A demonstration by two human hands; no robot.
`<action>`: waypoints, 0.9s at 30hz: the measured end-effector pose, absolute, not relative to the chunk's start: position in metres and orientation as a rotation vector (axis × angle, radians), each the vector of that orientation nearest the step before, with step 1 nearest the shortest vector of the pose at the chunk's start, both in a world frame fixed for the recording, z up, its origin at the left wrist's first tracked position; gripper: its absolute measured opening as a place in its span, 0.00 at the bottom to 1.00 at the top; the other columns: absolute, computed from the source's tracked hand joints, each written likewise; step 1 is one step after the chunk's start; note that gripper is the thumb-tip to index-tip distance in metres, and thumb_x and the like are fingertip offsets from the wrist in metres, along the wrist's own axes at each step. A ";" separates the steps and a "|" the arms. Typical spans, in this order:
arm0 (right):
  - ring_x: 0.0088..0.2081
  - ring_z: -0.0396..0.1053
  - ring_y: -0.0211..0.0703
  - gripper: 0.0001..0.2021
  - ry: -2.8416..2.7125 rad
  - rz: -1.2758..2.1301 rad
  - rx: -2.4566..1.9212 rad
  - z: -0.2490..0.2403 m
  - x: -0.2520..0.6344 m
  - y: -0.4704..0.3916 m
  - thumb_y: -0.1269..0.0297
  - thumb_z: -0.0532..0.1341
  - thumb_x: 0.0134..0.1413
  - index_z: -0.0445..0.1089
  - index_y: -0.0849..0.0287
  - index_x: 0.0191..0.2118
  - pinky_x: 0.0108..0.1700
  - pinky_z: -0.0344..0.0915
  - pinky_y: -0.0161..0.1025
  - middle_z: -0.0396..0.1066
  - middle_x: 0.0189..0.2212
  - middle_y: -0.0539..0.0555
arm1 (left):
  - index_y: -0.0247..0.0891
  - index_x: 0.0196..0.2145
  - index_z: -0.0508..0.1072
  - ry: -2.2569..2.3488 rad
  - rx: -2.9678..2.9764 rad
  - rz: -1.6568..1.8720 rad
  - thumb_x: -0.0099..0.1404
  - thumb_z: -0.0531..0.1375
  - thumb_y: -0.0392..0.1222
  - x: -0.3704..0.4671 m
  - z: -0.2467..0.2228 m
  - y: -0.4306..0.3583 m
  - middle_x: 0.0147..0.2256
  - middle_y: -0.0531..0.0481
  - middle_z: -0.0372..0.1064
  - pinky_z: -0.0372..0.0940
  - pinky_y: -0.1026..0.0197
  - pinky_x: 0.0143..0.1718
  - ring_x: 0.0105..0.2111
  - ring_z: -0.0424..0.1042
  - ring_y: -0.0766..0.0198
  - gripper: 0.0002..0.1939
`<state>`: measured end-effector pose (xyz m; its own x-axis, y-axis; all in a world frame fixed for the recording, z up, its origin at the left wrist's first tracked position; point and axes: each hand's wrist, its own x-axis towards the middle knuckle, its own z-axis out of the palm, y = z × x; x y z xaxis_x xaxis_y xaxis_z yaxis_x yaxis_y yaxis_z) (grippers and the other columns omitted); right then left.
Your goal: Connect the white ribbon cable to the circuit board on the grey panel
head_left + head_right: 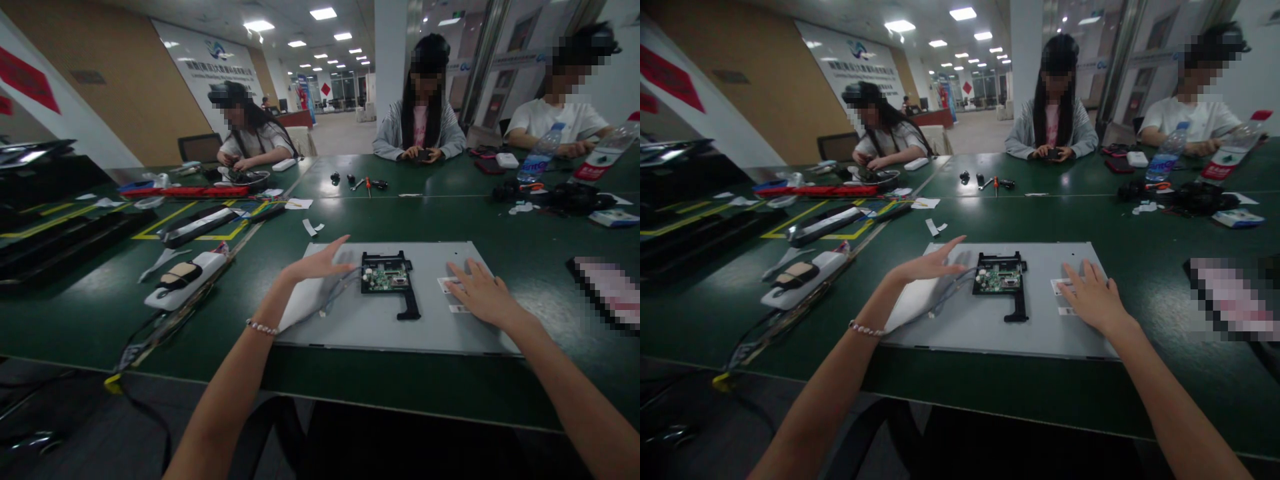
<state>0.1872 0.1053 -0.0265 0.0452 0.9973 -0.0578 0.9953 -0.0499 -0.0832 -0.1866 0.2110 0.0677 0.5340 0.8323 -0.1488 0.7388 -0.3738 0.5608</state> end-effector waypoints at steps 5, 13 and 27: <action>0.69 0.43 0.65 0.32 -2.136 0.181 -2.270 -0.023 0.189 0.105 0.46 0.38 0.66 0.47 0.51 0.71 0.60 0.53 0.68 0.44 0.70 0.66 | 0.36 0.67 0.54 1.745 1.929 0.385 0.67 0.53 0.55 -0.214 0.067 0.228 0.63 0.38 0.59 0.59 0.58 0.59 0.63 0.60 0.53 0.36; 0.69 0.43 0.63 0.32 -2.123 0.204 -2.281 -0.020 0.196 0.104 0.44 0.38 0.66 0.48 0.50 0.70 0.61 0.54 0.66 0.44 0.70 0.66 | 0.32 0.64 0.59 1.777 1.868 0.415 0.67 0.53 0.51 -0.221 0.056 0.238 0.63 0.38 0.59 0.58 0.60 0.59 0.61 0.62 0.56 0.32; 0.60 0.61 0.67 0.30 -2.187 0.087 -2.242 -0.014 0.212 0.107 0.48 0.43 0.66 0.56 0.57 0.67 0.51 0.66 0.60 0.59 0.61 0.71 | 0.31 0.60 0.61 1.768 2.105 0.130 0.66 0.53 0.52 -0.202 0.055 0.230 0.54 0.37 0.70 0.64 0.59 0.50 0.51 0.71 0.51 0.30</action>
